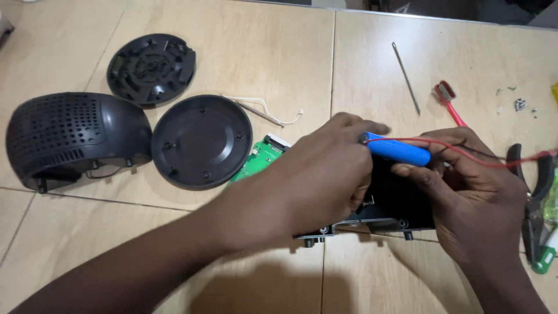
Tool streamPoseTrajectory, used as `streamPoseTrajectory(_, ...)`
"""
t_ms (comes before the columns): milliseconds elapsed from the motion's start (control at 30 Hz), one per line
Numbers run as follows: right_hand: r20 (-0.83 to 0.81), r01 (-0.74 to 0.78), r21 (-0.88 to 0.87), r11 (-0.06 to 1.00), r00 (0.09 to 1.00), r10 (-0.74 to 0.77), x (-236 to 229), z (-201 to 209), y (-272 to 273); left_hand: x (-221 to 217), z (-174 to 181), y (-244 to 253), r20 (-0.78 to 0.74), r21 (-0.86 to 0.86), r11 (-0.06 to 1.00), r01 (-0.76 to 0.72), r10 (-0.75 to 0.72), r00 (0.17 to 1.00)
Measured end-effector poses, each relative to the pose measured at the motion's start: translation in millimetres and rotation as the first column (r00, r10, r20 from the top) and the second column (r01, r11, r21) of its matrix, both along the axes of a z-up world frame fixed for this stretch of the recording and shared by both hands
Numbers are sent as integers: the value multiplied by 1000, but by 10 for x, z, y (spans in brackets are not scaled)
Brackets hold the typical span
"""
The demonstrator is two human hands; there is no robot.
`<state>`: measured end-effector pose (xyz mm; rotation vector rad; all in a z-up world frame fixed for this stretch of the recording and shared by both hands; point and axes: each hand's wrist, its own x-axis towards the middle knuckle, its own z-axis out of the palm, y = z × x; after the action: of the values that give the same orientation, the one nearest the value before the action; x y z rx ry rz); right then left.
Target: The person places a blue cylindrical battery into a black plastic housing and connects red and white wires to it. They then use a screwdriver to secure the battery and wires inside the housing.
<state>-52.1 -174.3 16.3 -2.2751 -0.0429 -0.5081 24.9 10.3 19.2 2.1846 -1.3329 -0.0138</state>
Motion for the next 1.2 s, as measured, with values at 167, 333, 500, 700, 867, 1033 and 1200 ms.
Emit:
streamPoseTrajectory(167,3,3,100,995,1000,-3,-16,-21,0,41,291,264,1,87,995,52,-53,999)
streamPoseTrajectory(333,-4,22,-59,998,1000,-22,47,-69,-189,-205,273,427,134,-163,968,-190,213,968)
streamPoseTrajectory(500,92,-184,-221,958,974,208,96,-233,-302,-449,169,608,-169,-458,796,-397,360,918)
streamPoseTrajectory(700,-80,-208,-279,937,978,194,160,-162,-345,-449,19,683,-351,-302,878,-371,260,900)
streamPoseTrajectory(867,-122,-212,-379,901,976,178,226,-131,-241,-434,45,779,-414,-304,876,-375,233,880)
streamPoseTrajectory(1033,-129,-198,-437,877,979,157,273,-209,-299,-401,5,806,-423,-280,908,-312,175,889)
streamPoseTrajectory(1200,-229,-252,-372,893,958,174,304,-242,-293,-438,-130,761,-422,-97,940,-327,258,869)
